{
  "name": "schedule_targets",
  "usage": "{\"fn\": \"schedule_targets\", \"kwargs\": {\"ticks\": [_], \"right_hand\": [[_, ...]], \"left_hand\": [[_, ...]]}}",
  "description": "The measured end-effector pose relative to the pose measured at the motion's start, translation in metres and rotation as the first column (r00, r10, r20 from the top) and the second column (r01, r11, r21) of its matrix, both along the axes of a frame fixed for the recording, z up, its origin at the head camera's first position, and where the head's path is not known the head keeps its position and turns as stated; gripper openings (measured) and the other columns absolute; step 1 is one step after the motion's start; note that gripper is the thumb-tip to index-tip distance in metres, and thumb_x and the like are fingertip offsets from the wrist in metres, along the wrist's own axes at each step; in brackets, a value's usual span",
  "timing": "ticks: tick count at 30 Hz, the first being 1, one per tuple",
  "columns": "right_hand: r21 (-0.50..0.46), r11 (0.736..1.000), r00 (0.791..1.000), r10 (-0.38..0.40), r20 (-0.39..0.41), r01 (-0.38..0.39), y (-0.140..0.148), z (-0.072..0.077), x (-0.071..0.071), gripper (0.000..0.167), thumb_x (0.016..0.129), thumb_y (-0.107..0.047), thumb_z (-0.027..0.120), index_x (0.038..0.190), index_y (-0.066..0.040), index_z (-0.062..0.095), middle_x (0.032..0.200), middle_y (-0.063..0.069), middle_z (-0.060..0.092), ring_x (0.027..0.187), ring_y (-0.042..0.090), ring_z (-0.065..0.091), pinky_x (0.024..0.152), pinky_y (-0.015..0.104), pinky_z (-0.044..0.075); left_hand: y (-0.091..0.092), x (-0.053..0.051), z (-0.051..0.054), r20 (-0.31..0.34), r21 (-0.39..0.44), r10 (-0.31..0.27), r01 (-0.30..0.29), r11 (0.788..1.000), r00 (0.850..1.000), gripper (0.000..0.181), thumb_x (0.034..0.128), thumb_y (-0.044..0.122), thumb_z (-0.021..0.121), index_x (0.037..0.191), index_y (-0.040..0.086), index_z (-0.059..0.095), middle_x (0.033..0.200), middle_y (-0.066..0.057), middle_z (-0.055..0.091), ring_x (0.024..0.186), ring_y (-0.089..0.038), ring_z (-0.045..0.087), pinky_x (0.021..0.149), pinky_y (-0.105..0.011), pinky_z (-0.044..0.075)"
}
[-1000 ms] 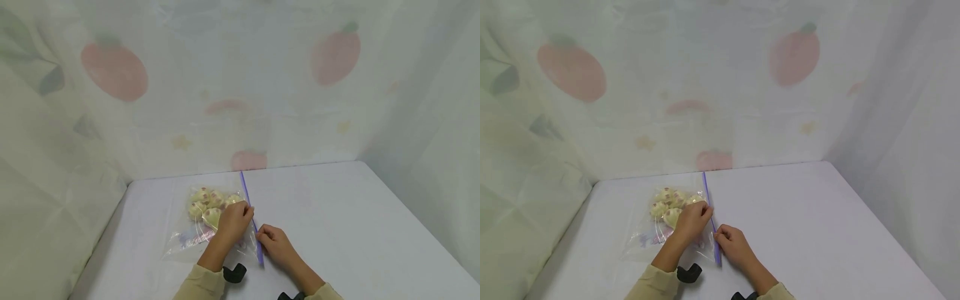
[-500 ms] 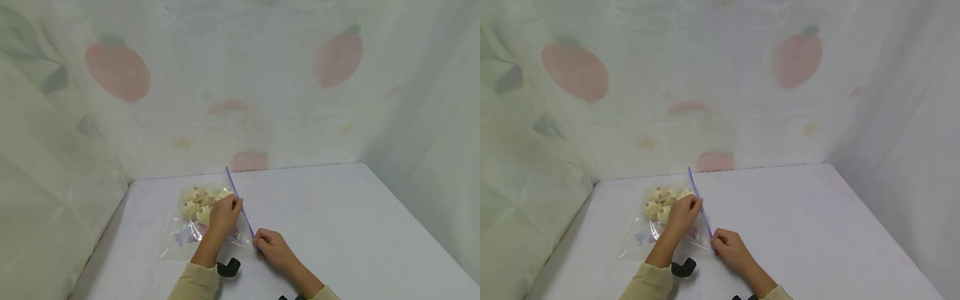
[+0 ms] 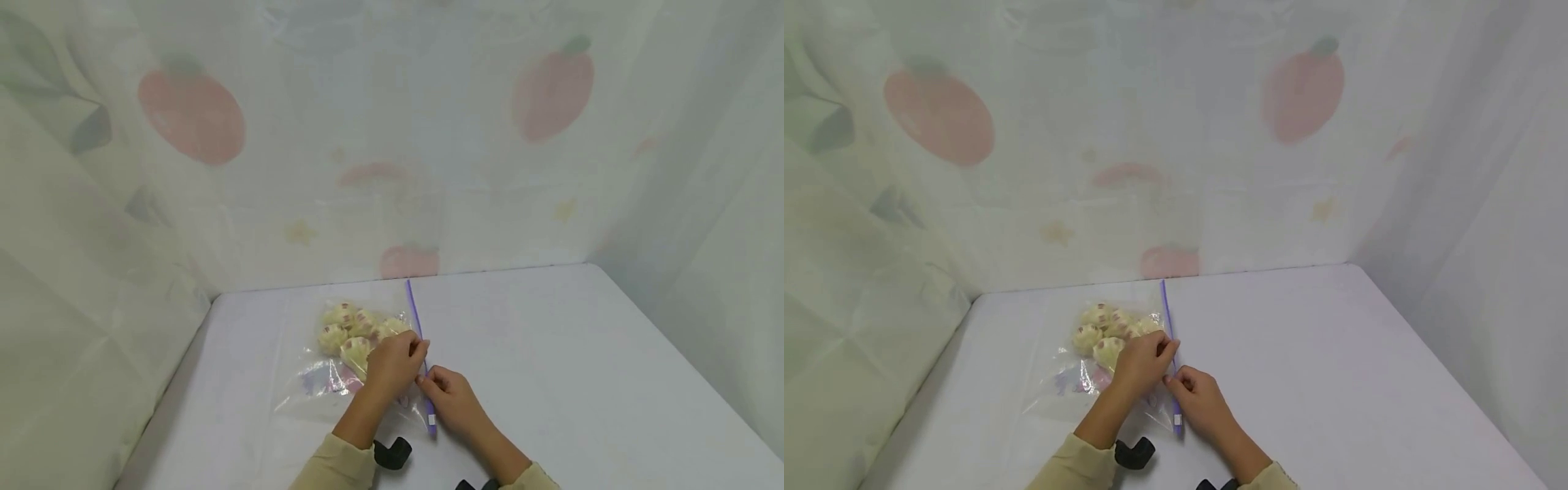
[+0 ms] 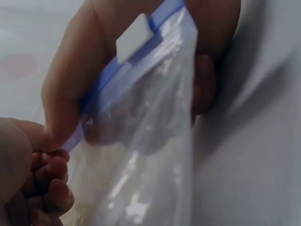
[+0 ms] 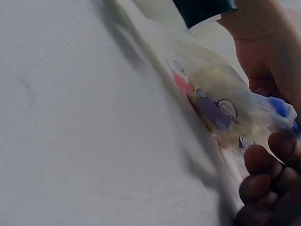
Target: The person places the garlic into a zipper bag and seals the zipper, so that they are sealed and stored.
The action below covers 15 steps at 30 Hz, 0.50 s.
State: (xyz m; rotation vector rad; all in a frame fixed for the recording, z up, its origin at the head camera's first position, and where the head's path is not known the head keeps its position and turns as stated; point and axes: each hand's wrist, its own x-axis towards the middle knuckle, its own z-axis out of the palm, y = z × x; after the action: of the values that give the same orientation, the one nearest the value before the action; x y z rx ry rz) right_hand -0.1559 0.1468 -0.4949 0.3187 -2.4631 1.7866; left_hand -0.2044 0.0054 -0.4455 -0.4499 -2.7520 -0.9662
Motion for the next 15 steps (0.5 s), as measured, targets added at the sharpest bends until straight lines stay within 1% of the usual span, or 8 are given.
{"fn": "schedule_targets", "kwargs": {"ticks": [3,4,5,7,9,11,13,15], "right_hand": [[-0.020,0.996,0.996,-0.086,0.011,0.086,0.005,0.000,-0.005,0.031,0.095,-0.016,0.063,0.066,-0.012,0.053,0.054,-0.006,0.040,0.052,0.003,0.037,0.048,0.019,0.028],[-0.031,0.993,0.994,-0.111,0.016,0.112,0.007,-0.005,-0.008,0.032,0.095,-0.018,0.064,0.065,-0.012,0.054,0.054,-0.006,0.041,0.052,0.003,0.037,0.047,0.019,0.028],[-0.039,0.990,0.991,-0.131,0.018,0.132,0.010,-0.010,-0.012,0.032,0.096,-0.020,0.064,0.065,-0.013,0.055,0.054,-0.005,0.042,0.051,0.004,0.037,0.047,0.019,0.027],[-0.058,0.986,0.988,-0.156,0.011,0.157,0.013,-0.011,-0.014,0.033,0.096,-0.024,0.064,0.065,-0.013,0.056,0.053,-0.005,0.042,0.050,0.004,0.037,0.046,0.019,0.027],[-0.069,0.981,0.983,-0.181,0.013,0.182,0.016,-0.011,-0.016,0.033,0.095,-0.025,0.065,0.066,-0.013,0.058,0.053,-0.005,0.043,0.050,0.005,0.037,0.045,0.020,0.028],[-0.074,0.975,0.978,-0.207,0.013,0.207,0.017,-0.012,-0.019,0.032,0.095,-0.025,0.066,0.066,-0.013,0.059,0.053,-0.006,0.042,0.050,0.005,0.036,0.045,0.020,0.028],[-0.075,0.969,0.972,-0.234,0.010,0.234,0.018,-0.014,-0.021,0.032,0.094,-0.024,0.066,0.065,-0.012,0.059,0.053,-0.007,0.041,0.052,0.005,0.037,0.046,0.021,0.029],[-0.073,0.964,0.966,-0.257,0.010,0.257,0.019,-0.016,-0.024,0.032,0.094,-0.024,0.066,0.065,-0.011,0.060,0.054,-0.007,0.041,0.053,0.006,0.038,0.048,0.022,0.031]], "left_hand": [[0.004,0.002,0.000,0.002,-0.020,-0.043,0.043,0.999,0.999,0.025,0.0963,0.036,0.061,0.075,0.022,0.060,0.059,0.012,0.049,0.051,-0.004,0.043,0.046,-0.024,0.036],[0.003,0.002,0.000,0.003,-0.024,-0.053,0.053,0.998,0.999,0.024,0.0960,0.036,0.062,0.077,0.022,0.062,0.059,0.012,0.049,0.052,-0.004,0.044,0.047,-0.024,0.036],[0.003,0.002,0.001,0.005,-0.026,-0.059,0.059,0.998,0.998,0.022,0.0960,0.036,0.062,0.078,0.022,0.063,0.060,0.012,0.050,0.053,-0.004,0.044,0.047,-0.023,0.036],[-0.001,0.001,0.005,0.007,-0.021,-0.058,0.058,0.998,0.998,0.020,0.0957,0.035,0.062,0.081,0.022,0.065,0.061,0.012,0.050,0.055,-0.005,0.044,0.050,-0.023,0.037],[-0.008,-0.001,0.010,0.011,-0.001,-0.046,0.046,0.999,0.999,0.018,0.0952,0.036,0.063,0.083,0.023,0.066,0.063,0.012,0.051,0.057,-0.005,0.045,0.051,-0.024,0.038],[-0.019,-0.003,0.017,0.032,0.040,-0.026,0.024,0.999,0.999,0.017,0.0950,0.036,0.063,0.084,0.023,0.067,0.065,0.011,0.053,0.059,-0.007,0.048,0.055,-0.025,0.040],[-0.033,-0.006,0.022,0.048,0.079,0.003,-0.007,0.997,0.999,0.017,0.0950,0.034,0.064,0.086,0.021,0.068,0.067,0.009,0.056,0.062,-0.008,0.050,0.057,-0.027,0.042],[-0.051,-0.009,0.025,0.065,0.098,0.044,-0.051,0.994,0.997,0.015,0.0950,0.034,0.064,0.088,0.021,0.069,0.069,0.008,0.058,0.064,-0.010,0.051,0.059,-0.029,0.043]]}}
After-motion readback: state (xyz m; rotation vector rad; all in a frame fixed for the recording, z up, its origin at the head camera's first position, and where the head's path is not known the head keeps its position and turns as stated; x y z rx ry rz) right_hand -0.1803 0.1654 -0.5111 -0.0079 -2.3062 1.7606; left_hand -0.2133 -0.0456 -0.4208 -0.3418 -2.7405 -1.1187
